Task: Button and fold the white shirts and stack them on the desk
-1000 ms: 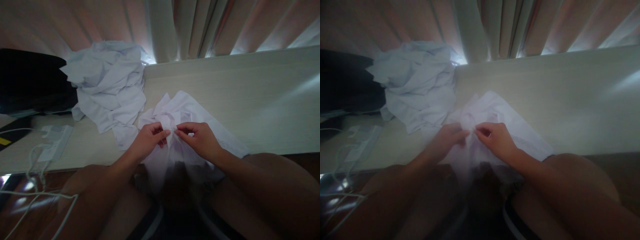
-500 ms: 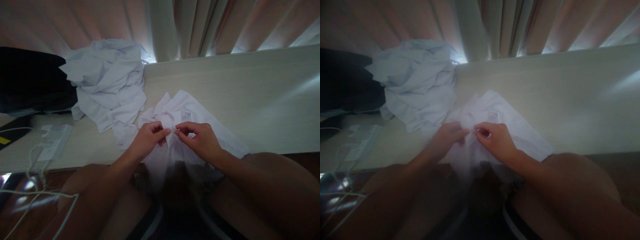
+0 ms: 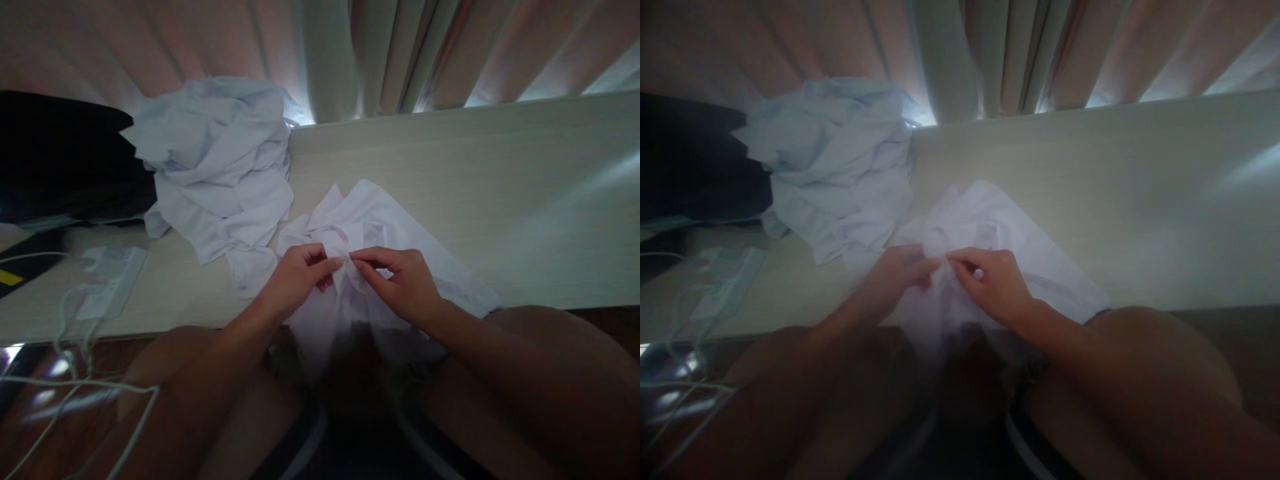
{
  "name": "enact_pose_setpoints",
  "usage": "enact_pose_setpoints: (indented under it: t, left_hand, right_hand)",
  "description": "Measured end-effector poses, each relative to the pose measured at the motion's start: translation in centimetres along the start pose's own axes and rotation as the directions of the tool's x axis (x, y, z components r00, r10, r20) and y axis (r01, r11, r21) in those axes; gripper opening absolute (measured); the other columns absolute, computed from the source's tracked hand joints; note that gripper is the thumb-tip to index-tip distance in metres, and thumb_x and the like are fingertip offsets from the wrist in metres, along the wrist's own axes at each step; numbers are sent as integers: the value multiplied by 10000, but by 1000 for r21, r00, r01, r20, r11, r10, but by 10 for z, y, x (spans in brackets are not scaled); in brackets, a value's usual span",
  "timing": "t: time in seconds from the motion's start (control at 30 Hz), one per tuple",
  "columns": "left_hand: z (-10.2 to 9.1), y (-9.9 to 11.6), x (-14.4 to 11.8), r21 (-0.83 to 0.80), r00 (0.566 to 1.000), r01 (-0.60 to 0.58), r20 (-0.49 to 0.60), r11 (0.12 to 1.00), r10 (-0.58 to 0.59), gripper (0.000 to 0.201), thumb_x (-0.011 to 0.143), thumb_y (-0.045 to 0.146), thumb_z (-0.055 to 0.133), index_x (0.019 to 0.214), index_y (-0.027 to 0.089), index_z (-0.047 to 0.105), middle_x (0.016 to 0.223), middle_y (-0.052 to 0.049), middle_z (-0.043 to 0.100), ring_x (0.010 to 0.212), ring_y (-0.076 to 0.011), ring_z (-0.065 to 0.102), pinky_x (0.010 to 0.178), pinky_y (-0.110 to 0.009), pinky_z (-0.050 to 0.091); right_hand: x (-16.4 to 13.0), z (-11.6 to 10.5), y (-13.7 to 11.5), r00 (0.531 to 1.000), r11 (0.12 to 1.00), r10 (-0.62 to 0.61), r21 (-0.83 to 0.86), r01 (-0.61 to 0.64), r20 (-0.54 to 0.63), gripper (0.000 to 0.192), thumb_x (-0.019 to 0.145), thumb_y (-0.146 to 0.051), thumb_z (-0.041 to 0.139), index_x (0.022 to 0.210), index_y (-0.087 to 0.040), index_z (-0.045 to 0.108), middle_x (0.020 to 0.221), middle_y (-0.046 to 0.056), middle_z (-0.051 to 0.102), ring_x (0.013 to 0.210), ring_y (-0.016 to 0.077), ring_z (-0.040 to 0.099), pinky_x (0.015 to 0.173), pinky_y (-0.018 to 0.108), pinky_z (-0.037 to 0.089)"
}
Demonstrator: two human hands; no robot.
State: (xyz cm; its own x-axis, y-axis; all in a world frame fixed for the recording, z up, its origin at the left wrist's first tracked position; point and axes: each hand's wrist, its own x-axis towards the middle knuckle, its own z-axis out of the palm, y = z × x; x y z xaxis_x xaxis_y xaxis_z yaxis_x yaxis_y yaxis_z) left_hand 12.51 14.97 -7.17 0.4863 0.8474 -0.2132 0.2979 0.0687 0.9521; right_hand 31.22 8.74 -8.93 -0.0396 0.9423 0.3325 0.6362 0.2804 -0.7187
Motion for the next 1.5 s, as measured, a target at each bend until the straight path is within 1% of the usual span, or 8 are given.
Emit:
enact_pose_setpoints:
  t: [0.17, 0.5, 0.83, 1.03, 1.17, 1.23, 1.33, 1.5]
  left_hand:
    - [2, 0, 0, -22, 1000, 2, 19, 1000, -2, 253, 808, 285, 675, 609, 173, 568, 521, 42, 571, 492, -99, 533, 513, -226, 431]
    - [3, -9, 4, -114, 997, -21, 68, 993, 29, 187, 823, 303, 655, 704, 166, 611, 566, 36, 567, 521, -96, 526, 521, -217, 415]
    - [6, -23, 9, -248, 995, 31, 101, 968, -6, 158, 794, 310, 698, 814, 157, 665, 665, 19, 594, 573, -88, 525, 535, -205, 422]
    - [13, -27, 11, -255, 998, 40, 54, 966, -27, 201, 778, 330, 722, 725, 162, 625, 588, 33, 566, 530, -88, 515, 515, -209, 417]
    - [19, -17, 7, -246, 993, 8, -116, 969, -38, 278, 725, 329, 776, 656, 181, 551, 566, 56, 543, 496, -83, 502, 486, -207, 409]
    - [20, -11, 5, -213, 988, 0, -150, 977, -33, 293, 721, 331, 782, 630, 182, 547, 548, 56, 538, 490, -87, 503, 490, -213, 422]
    - [19, -5, 2, -135, 993, -6, -118, 991, -10, 280, 757, 346, 751, 606, 177, 587, 532, 36, 556, 504, -103, 524, 512, -226, 447]
    - [16, -6, 0, -40, 991, -50, -127, 998, 45, 258, 832, 345, 659, 639, 175, 666, 587, 3, 630, 540, -121, 576, 535, -232, 466]
  right_hand:
    - [0, 4, 1, 1000, 999, 17, 51, -18, 26, 172, 894, -233, 639, 1007, -248, 768, 944, -3, 780, 801, 165, 723, 707, 255, 526]
    - [-1, 12, 4, 979, 942, 200, 281, -184, -27, 189, 846, -291, 709, 1021, -231, 747, 771, -2, 750, 660, 142, 687, 673, 259, 536]
    - [1, 12, 5, 971, 909, 238, 353, -222, -4, 187, 810, -349, 750, 955, -238, 788, 835, 19, 764, 711, 157, 687, 656, 260, 531]
    - [1, 14, 8, 963, 869, 262, 419, -262, 59, 208, 796, -330, 760, 974, -222, 761, 751, 2, 732, 662, 140, 659, 635, 255, 510]
    - [0, 19, 12, 952, 813, 299, 507, -288, 61, 216, 787, -348, 763, 943, -201, 740, 769, 15, 728, 669, 141, 651, 608, 250, 494]
    - [0, 21, 15, 947, 788, 314, 539, -297, 62, 228, 786, -363, 761, 932, -191, 725, 758, 17, 720, 654, 140, 644, 586, 247, 485]
    - [0, 21, 17, 956, 830, 290, 486, -274, 43, 211, 799, -369, 747, 907, -192, 709, 791, 26, 727, 690, 151, 660, 621, 260, 501]
    - [0, 20, 16, 979, 946, 203, 259, -195, -5, 135, 838, -312, 710, 924, -209, 706, 796, 14, 739, 710, 157, 683, 692, 281, 517]
